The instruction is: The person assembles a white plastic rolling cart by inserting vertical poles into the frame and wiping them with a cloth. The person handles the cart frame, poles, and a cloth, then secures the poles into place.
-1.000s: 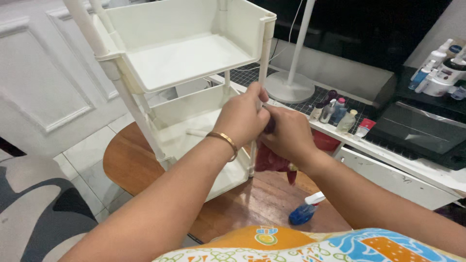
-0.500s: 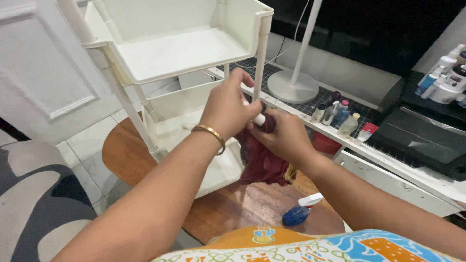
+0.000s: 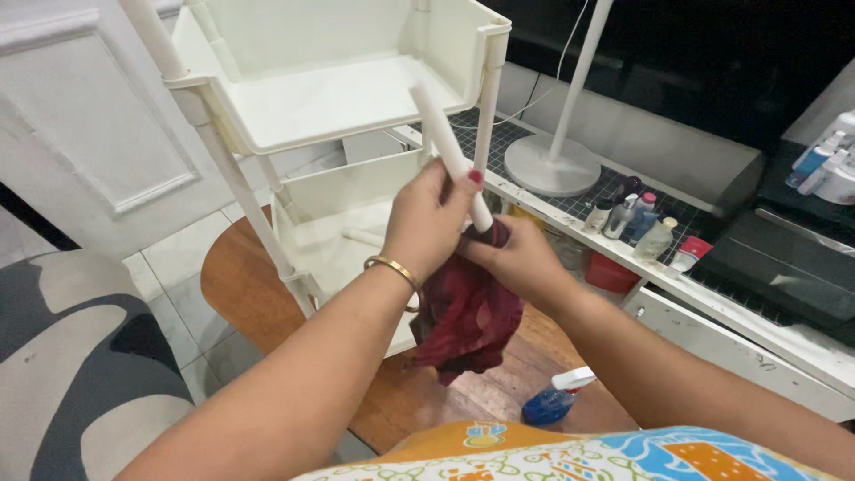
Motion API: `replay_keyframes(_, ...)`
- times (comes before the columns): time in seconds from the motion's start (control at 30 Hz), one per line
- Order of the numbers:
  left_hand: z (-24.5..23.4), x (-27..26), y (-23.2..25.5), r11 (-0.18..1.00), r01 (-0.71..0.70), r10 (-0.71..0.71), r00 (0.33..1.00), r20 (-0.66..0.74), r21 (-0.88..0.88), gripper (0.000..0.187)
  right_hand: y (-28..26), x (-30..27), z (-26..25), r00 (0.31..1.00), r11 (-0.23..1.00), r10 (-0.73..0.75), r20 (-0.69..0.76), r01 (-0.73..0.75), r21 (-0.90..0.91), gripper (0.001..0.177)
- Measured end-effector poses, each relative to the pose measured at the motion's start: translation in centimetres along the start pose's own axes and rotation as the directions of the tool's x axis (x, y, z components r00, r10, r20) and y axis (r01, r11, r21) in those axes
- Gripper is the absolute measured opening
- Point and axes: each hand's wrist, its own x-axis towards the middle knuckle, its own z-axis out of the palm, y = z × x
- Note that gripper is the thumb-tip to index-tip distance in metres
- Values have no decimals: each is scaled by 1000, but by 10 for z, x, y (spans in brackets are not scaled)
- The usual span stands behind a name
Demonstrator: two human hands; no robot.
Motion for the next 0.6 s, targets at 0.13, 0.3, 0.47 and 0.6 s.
replay_keyframes(0.13, -20, 17, 3, 979, 197, -198, 980, -11, -56, 41, 2, -13, -8, 987, 995, 69, -148, -78, -58, 23)
replay_keyframes(0.3, -18, 16, -6, 946, 278, -307, 933, 187, 165, 36, -11, -25, -21, 793, 912, -389, -468, 402, -77, 35)
replay_keyframes(0.47, -7, 4, 0, 906, 379, -421, 754, 504, 189, 32, -35, -21, -20, 609, 270, -789, 82, 464, -844, 67)
replay_keyframes(0.6, -18, -5, 20, 844, 351, -529, 668, 524, 405, 34, -49, -2, -28, 780, 351, -610, 138, 422, -836, 50)
